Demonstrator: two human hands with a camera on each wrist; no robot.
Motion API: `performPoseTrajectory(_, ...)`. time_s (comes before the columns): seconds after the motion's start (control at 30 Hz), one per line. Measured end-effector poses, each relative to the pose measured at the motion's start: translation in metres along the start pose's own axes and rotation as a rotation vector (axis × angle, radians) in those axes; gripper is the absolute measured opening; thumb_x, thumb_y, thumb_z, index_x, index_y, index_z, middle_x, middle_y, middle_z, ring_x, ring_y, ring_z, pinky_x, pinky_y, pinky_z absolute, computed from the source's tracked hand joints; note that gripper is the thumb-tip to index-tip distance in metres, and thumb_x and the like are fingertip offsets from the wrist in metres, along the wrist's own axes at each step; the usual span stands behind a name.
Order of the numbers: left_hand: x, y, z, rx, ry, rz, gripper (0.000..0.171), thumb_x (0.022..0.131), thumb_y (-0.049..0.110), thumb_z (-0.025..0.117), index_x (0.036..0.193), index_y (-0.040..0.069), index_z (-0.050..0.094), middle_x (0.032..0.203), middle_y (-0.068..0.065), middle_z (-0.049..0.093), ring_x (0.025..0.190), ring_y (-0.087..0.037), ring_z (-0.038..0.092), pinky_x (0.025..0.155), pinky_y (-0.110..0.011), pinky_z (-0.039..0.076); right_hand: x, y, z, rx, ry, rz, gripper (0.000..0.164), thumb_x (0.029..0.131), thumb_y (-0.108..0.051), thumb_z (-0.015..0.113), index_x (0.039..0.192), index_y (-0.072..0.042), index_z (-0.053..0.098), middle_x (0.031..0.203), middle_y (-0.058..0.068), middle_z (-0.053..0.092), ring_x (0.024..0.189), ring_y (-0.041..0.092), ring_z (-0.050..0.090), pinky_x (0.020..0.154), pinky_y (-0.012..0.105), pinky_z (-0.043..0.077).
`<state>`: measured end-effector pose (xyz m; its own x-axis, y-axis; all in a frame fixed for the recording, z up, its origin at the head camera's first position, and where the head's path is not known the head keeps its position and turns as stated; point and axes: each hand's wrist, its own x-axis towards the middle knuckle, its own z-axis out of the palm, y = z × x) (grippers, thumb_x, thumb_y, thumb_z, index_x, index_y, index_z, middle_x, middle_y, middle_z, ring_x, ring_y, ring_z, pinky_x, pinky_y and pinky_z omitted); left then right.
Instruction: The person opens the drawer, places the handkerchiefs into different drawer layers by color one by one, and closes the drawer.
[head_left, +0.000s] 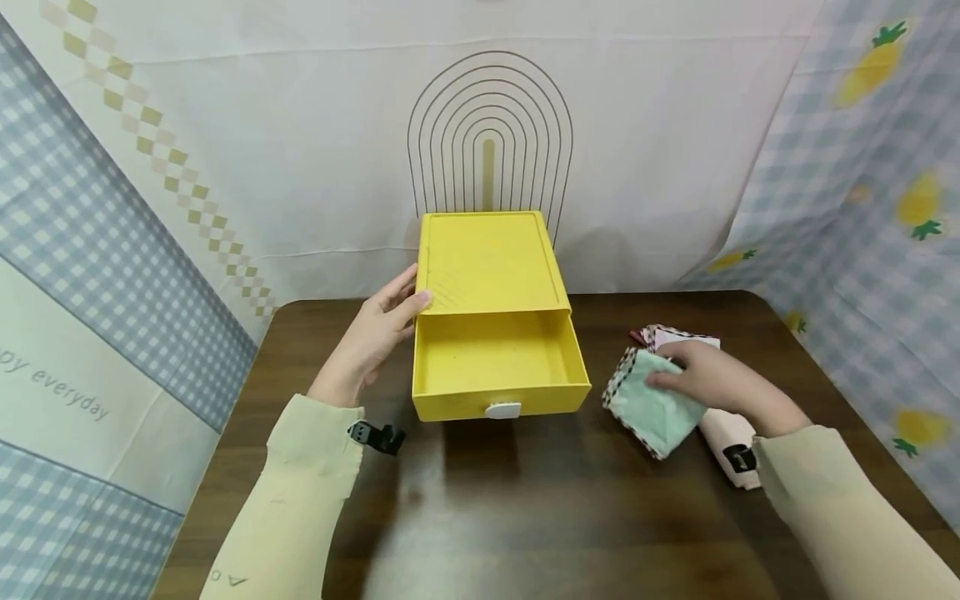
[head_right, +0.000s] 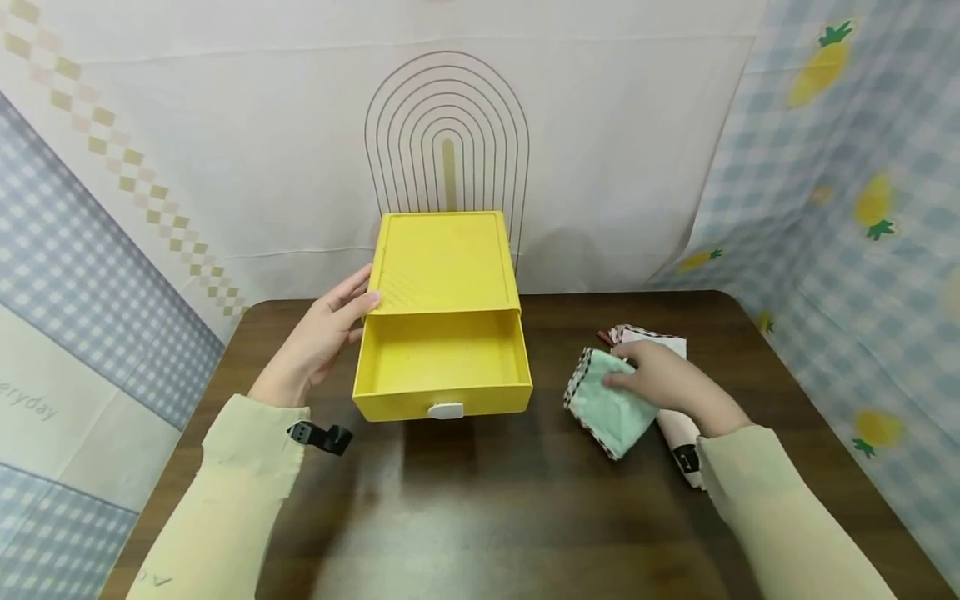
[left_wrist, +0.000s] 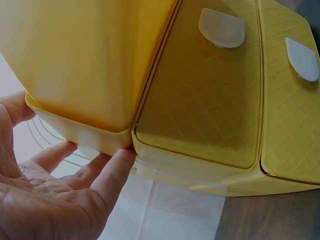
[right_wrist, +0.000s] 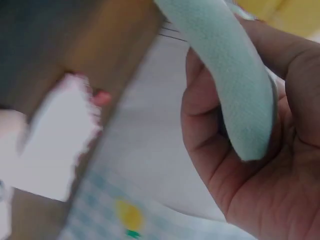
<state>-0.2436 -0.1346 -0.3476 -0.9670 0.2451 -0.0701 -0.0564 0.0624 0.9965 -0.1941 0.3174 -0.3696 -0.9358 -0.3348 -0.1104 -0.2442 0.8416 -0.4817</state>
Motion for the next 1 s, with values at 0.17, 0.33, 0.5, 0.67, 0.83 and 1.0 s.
performPoseTrajectory(0.17, 0.0, 0.0, -0.003, -0.002, 0.001, 0.014, 0.067, 0.096, 0.042, 0.065, 0.154, 0.038, 0.033, 0.159, -0.001, 0.033, 0.14, -0.019, 0.038, 0.111, -0.046, 0.039, -0.011, -0.03, -0.035, 0.072, 0.189, 0.079, 0.032, 0.096, -0.045, 0.064, 0.099, -0.014, 0.065, 0.077, 0.005, 0.062, 0.061, 0.019, 0.058, 0.053, 0.034, 0.049)
performPoseTrajectory(0.33, 0.001, -0.002, -0.003, -0.015, -0.002, 0.025, 0.066, 0.097, 0.039, 0.065, 0.155, 0.037, 0.033, 0.158, -0.003, 0.033, 0.14, -0.02, 0.038, 0.112, -0.048, 0.038, -0.015, -0.064, -0.055, 0.174, 0.458, 0.087, 0.033, 0.093, -0.046, 0.067, 0.107, -0.015, 0.068, 0.084, 0.003, 0.068, 0.066, 0.016, 0.062, 0.054, 0.028, 0.051)
performPoseTrajectory(0.5, 0.002, -0.005, -0.003, -0.03, -0.011, 0.036, 0.064, 0.097, 0.038, 0.065, 0.154, 0.036, 0.035, 0.157, -0.002, 0.035, 0.138, -0.019, 0.042, 0.111, -0.047, 0.039, -0.01, -0.094, -0.06, 0.321, 0.66, 0.033, 0.029, 0.091, -0.035, 0.073, 0.108, -0.012, 0.069, 0.081, -0.007, 0.069, 0.065, 0.008, 0.064, 0.051, 0.02, 0.052)
performPoseTrajectory(0.67, 0.001, -0.002, -0.002, -0.031, -0.011, 0.035, 0.065, 0.097, 0.04, 0.065, 0.154, 0.036, 0.035, 0.157, -0.001, 0.036, 0.137, -0.019, 0.042, 0.11, -0.046, 0.04, -0.003, -0.127, -0.057, 0.54, 0.765, -0.079, 0.026, 0.09, -0.023, 0.076, 0.108, -0.007, 0.07, 0.081, -0.001, 0.069, 0.066, 0.009, 0.065, 0.053, 0.018, 0.054)
performPoseTrajectory(0.83, 0.001, -0.002, -0.003, -0.013, -0.002, 0.02, 0.065, 0.096, 0.042, 0.065, 0.153, 0.038, 0.035, 0.158, 0.0, 0.035, 0.138, -0.019, 0.041, 0.111, -0.047, 0.04, 0.007, -0.162, -0.045, 0.728, 0.743, -0.191, 0.024, 0.088, -0.016, 0.078, 0.106, -0.002, 0.07, 0.083, 0.008, 0.068, 0.067, 0.015, 0.065, 0.054, 0.022, 0.056)
performPoseTrajectory(1.0, 0.002, -0.003, -0.001, -0.021, 0.003, 0.015, 0.065, 0.096, 0.042, 0.065, 0.153, 0.037, 0.036, 0.156, 0.0, 0.036, 0.137, -0.019, 0.043, 0.109, -0.046, 0.042, 0.019, -0.19, -0.029, 0.645, 0.691, -0.243, 0.022, 0.09, -0.019, 0.076, 0.103, -0.003, 0.07, 0.084, 0.005, 0.068, 0.068, 0.016, 0.064, 0.055, 0.024, 0.054)
